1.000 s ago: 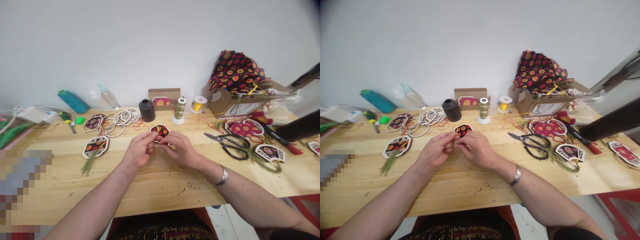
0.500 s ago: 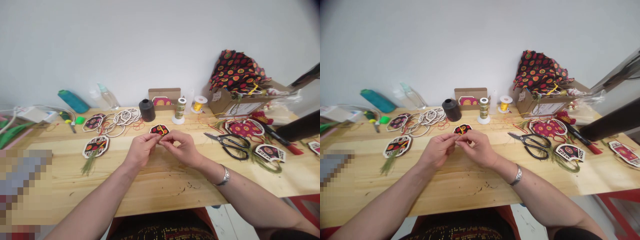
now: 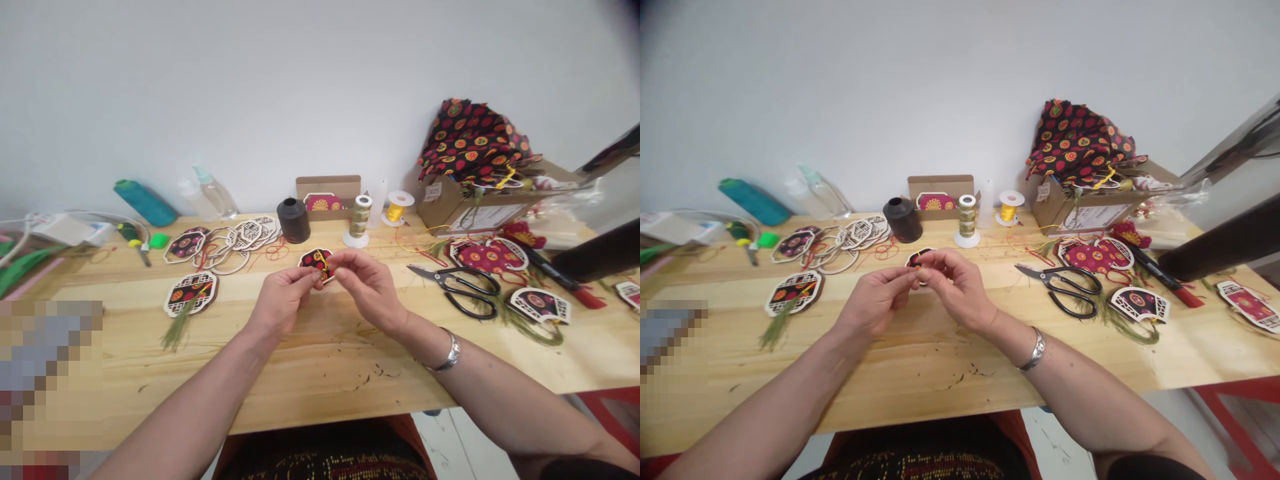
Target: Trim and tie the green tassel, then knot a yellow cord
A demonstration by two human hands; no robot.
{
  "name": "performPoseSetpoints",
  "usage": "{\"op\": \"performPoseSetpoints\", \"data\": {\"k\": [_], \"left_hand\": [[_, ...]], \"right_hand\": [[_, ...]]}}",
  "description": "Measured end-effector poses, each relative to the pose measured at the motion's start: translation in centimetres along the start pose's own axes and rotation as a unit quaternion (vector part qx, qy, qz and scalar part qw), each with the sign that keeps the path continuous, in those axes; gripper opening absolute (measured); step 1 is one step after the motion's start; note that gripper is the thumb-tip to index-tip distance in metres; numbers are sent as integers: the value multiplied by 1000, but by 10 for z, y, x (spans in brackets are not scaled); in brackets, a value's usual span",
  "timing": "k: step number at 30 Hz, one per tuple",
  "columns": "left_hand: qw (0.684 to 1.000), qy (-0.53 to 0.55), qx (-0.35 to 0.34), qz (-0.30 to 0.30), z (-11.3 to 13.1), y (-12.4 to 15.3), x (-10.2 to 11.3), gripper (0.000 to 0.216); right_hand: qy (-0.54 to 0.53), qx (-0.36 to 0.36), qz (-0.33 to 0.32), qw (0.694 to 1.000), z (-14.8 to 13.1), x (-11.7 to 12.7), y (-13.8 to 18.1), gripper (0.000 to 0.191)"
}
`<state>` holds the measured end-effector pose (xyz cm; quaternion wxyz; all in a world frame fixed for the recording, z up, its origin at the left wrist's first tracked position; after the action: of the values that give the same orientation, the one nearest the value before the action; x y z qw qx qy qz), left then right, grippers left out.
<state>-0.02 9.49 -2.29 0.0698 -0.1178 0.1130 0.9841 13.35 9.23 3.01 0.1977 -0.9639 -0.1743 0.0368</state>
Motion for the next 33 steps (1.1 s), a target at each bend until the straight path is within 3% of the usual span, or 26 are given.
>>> {"op": "performPoseSetpoints", "data": {"k": [3,6,9,12,21,33], "left_hand": [[999,37,24,10,-2,0,1,20],[997,69,40,3,-4,-1,0,21],[996,84,41,-6,-5,-1,0,22],[996,80,32,-4,-5,-1,1,23],[1000,27,-2,17,-4,1,-1,20],[1000,12,4,-11,-9,5,-9,19]], "right_hand": [[17,7,70,997,5,17,0,20],[34,-29,90,995,16,23,-2,14],[58,-29,67,996,15,17,-2,7],[141,34,31,989,-4,4,1,1],[323,161,-43,932,-30,-20,11,13],[346,195,-59,916,-28,-24,12,13]]}}
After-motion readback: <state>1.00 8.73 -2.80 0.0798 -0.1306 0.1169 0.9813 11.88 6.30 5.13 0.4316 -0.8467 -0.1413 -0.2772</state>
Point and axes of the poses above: each hand's wrist, its own y-axis away from the middle knuckle, its own x-axis out of the back of the hand, z = x × y, the point moved 9 cm from there along -y, towards the middle knuckle, and after that the axes turned 9 degrees about -z, right-handed, at the moved point
